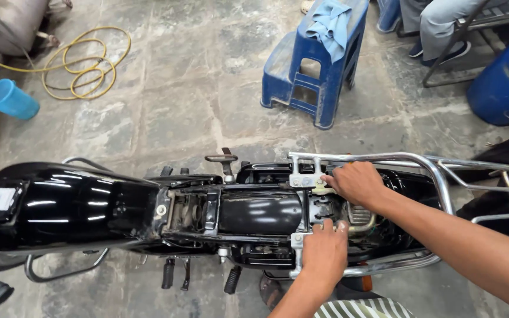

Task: Installing or repairing the rear rack/handle and taillight assembly on a motorcycle.

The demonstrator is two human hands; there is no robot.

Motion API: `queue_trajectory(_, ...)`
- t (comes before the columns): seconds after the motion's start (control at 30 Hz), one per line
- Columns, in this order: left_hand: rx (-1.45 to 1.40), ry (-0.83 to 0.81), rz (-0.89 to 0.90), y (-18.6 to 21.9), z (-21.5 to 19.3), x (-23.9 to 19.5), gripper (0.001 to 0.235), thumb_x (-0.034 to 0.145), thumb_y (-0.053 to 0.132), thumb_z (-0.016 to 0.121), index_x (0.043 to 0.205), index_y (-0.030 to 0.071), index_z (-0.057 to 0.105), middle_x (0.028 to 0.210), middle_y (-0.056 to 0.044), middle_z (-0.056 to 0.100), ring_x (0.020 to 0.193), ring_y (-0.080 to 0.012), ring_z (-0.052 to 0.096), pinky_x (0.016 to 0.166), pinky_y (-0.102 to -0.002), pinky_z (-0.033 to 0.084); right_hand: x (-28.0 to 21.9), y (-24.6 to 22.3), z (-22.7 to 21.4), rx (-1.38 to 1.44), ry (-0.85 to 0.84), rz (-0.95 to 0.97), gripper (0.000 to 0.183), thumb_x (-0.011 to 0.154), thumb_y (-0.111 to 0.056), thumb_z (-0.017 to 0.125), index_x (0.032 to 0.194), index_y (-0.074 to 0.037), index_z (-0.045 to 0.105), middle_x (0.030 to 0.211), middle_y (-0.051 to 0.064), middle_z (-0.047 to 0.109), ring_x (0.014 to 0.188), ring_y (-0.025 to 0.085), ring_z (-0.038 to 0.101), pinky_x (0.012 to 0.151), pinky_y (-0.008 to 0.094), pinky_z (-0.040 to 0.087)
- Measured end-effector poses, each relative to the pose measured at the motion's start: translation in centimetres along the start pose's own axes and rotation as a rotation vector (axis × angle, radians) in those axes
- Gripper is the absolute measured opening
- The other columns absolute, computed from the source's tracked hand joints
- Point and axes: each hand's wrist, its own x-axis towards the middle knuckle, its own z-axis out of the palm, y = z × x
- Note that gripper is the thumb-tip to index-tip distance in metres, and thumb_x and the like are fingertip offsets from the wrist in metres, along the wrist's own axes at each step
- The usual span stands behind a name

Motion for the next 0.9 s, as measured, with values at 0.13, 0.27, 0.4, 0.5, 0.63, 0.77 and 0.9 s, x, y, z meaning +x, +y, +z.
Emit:
queue_trajectory(0.13,-0.128,-0.280,-0.110,-0.6,3.2,0.1,0.037,0.096,0.038,0.063,0.103,0.002,0.069,0.098,-0.016,0.069,0.089,-0.0336,0.070,0.071,-0.044,0.056,-0.9,0.4,0.6,0.067,0.254,-0.068,0.041,0.094,-0.046,0.057,0.086,-0.006,0.063,0.072,0.015,0.069,0.060,0.035,0.070,0.050,0.047,0.053)
queue_trajectory(0.27,-0.061,-0.121,0.059,-1.1,2.1,-1.1,0.017,0.099,0.017,0.061,0.109,0.006,0.069,0.099,-0.016,0.069,0.090,-0.0337,0.069,0.066,-0.044,0.056,-1.1,0.7,2.0,0.132,0.198,-0.098,0.026,0.096,-0.034,0.056,0.092,-0.011,0.066,0.076,0.011,0.072,0.065,0.034,0.070,0.055,0.048,0.053)
queue_trajectory(0.4,-0.256,-0.105,-0.009,-0.8,-0.6,-0.2,0.040,0.081,0.030,0.071,0.107,-0.001,0.067,0.098,-0.020,0.067,0.086,-0.0380,0.069,0.062,-0.048,0.056,-3.3,-0.4,-2.6,0.129,0.236,0.016,0.043,0.094,-0.049,0.059,0.083,-0.008,0.067,0.077,0.014,0.072,0.069,0.036,0.070,0.056,0.049,0.053)
queue_trajectory(0.5,-0.196,-0.281,-0.120,-1.1,2.9,-0.2,0.025,0.104,0.026,0.057,0.110,0.004,0.067,0.103,-0.018,0.067,0.092,-0.0362,0.069,0.071,-0.049,0.055,-5.7,-0.9,-4.7,0.205,0.258,0.065,0.038,0.092,-0.044,0.059,0.094,-0.007,0.067,0.078,0.015,0.072,0.065,0.034,0.071,0.054,0.047,0.055)
queue_trajectory(0.63,-0.083,-0.156,0.053,-2.4,2.8,-0.1,0.019,0.096,0.010,0.058,0.110,0.004,0.068,0.103,-0.017,0.066,0.093,-0.0356,0.069,0.069,-0.045,0.057,-9.5,-3.1,-4.8,0.675,-0.037,0.389,0.035,0.099,-0.041,0.055,0.095,-0.009,0.070,0.077,0.014,0.076,0.065,0.031,0.072,0.057,0.043,0.055)
queue_trajectory(0.77,-0.126,-0.091,0.244,-3.4,2.4,0.3,0.020,0.094,0.011,0.060,0.109,0.006,0.070,0.097,-0.016,0.067,0.089,-0.0347,0.069,0.065,-0.047,0.056,-11.9,-4.5,-2.8,1.517,-0.333,0.832,0.036,0.098,-0.037,0.055,0.121,-0.008,0.060,0.085,0.003,0.071,0.057,0.020,0.069,0.049,0.036,0.054)
queue_trajectory(0.9,-0.172,-0.066,0.100,-2.8,0.5,-0.1,0.025,0.086,0.010,0.064,0.109,0.003,0.070,0.097,-0.016,0.069,0.088,-0.0343,0.070,0.066,-0.045,0.057,-12.6,-4.9,-3.6,1.640,-0.405,0.907,0.055,0.098,-0.048,0.052,0.132,-0.004,0.055,0.079,0.005,0.066,0.047,0.016,0.055,0.041,0.031,0.041)
